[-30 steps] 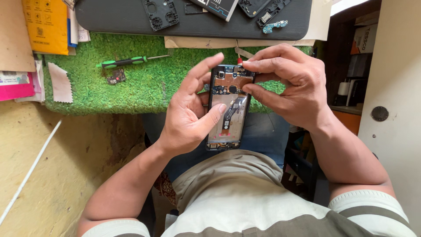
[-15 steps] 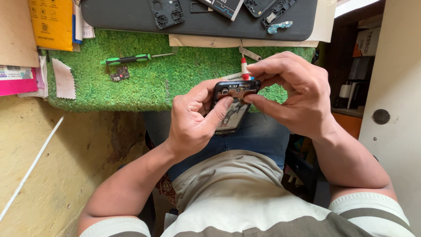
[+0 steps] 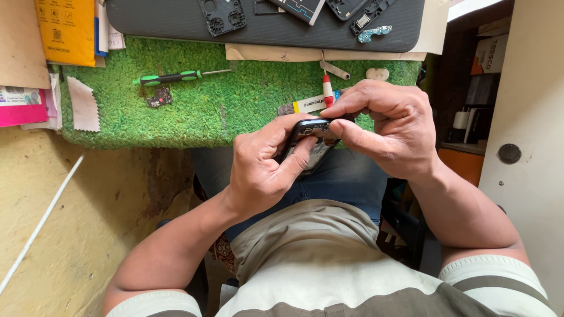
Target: The person repairs a disassembled smartphone at a workbench. They hold the phone frame, use a red-handled screwdriver to work on the internal board, press and reposition components, handle the battery and flex cables, then lift and reassemble the phone body by hand.
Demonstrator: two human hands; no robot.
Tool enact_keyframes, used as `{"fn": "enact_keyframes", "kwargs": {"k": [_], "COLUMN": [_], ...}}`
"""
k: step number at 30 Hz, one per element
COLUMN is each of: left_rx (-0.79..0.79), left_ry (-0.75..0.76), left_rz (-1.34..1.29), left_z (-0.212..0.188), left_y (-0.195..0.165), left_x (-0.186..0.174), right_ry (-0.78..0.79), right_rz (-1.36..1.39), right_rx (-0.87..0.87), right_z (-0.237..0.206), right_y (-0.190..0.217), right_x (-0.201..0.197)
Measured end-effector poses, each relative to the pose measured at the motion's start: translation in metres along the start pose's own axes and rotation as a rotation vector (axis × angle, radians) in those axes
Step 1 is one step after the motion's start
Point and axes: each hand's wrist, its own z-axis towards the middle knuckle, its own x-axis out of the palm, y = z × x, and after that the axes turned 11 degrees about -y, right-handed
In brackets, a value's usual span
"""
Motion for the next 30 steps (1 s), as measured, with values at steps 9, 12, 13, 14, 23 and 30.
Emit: {"fn": "enact_keyframes", "kwargs": {"k": [9, 12, 13, 14, 23, 30], "left_rx": [-0.025, -0.149, -0.203, -0.21, -0.231, -0.293], "left_ry": [0.009, 0.03, 0.038, 0.038, 0.035, 0.053], "left_rz": [0.044, -0.149, -0.242, -0.24, -0.111, -0.365], "left_z": [-0.001, -0.003, -0.003, -0.004, -0.009, -0.006], "left_y": [0.003, 0.006, 0.006, 0.007, 0.008, 0.013], "left_x": [0.001, 0.001, 0.0, 0.0, 0.003, 0.003], "right_ry": [-0.031, -0.037, -0.035, -0.033, -0.082, -0.026], "right_rz": [-0.13, -0.022, -0.008, 0.004, -0.186, 0.129], "right_rx": [-0.052, 0.015, 0.027, 0.039, -0.039, 0.237], "right_z": [-0.002, -0.002, -0.003, -0.002, -0.006, -0.003], "right_y": [-0.002, -0.002, -0.002, -0.002, -0.006, -0.007], "right_x": [0.006, 0.007, 0.008, 0.008, 0.016, 0.015]}}
